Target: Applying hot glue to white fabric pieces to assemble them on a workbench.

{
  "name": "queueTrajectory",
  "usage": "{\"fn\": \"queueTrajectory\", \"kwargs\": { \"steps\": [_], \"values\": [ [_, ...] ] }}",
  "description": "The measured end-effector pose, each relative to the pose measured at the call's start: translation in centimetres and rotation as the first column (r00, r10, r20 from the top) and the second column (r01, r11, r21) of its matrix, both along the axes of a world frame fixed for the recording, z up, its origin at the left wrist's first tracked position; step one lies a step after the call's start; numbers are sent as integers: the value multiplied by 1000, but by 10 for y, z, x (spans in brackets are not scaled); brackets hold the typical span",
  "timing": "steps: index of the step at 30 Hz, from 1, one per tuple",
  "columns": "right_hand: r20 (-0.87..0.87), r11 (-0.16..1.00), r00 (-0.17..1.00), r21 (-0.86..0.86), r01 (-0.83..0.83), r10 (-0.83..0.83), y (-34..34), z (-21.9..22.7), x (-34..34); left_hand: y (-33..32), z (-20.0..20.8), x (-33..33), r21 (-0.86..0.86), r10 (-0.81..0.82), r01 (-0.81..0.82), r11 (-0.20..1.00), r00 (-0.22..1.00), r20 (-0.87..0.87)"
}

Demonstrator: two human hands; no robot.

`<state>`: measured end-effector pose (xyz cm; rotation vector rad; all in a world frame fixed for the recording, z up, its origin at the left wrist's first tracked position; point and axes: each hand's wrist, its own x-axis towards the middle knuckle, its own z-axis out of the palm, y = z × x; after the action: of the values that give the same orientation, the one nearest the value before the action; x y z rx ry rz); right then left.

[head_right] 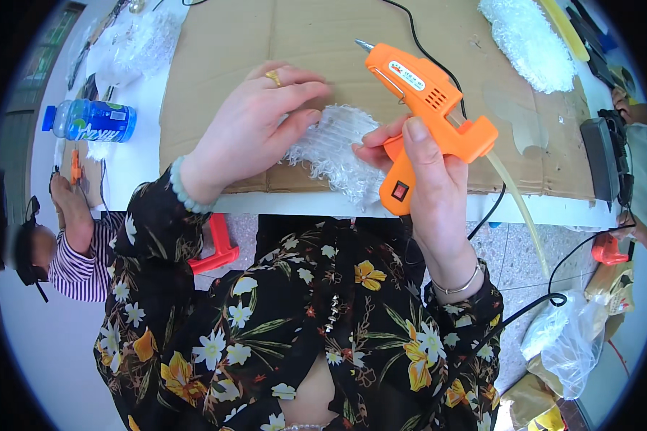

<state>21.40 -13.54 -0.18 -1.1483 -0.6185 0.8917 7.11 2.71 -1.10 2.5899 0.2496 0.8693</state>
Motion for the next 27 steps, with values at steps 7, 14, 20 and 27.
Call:
{"fn": "queueTrajectory", "kwargs": {
  "steps": [7,14,20,27],
  "values": [
    [21,997,997,3,-79,79,-6,-6,-1,2,1,-1,-110,-81,61,992,979,-187],
    [78,994,992,26,-103,101,-8,-10,-4,-4,-5,-8,21,-203,206,978,973,-113],
    [87,995,992,31,-90,87,-9,-15,-3,-24,-2,-16,248,-184,207,946,977,-112],
    [108,994,990,47,-100,95,-9,-22,-4,-17,2,-30,115,-174,179,977,983,-53]
  ]
}}
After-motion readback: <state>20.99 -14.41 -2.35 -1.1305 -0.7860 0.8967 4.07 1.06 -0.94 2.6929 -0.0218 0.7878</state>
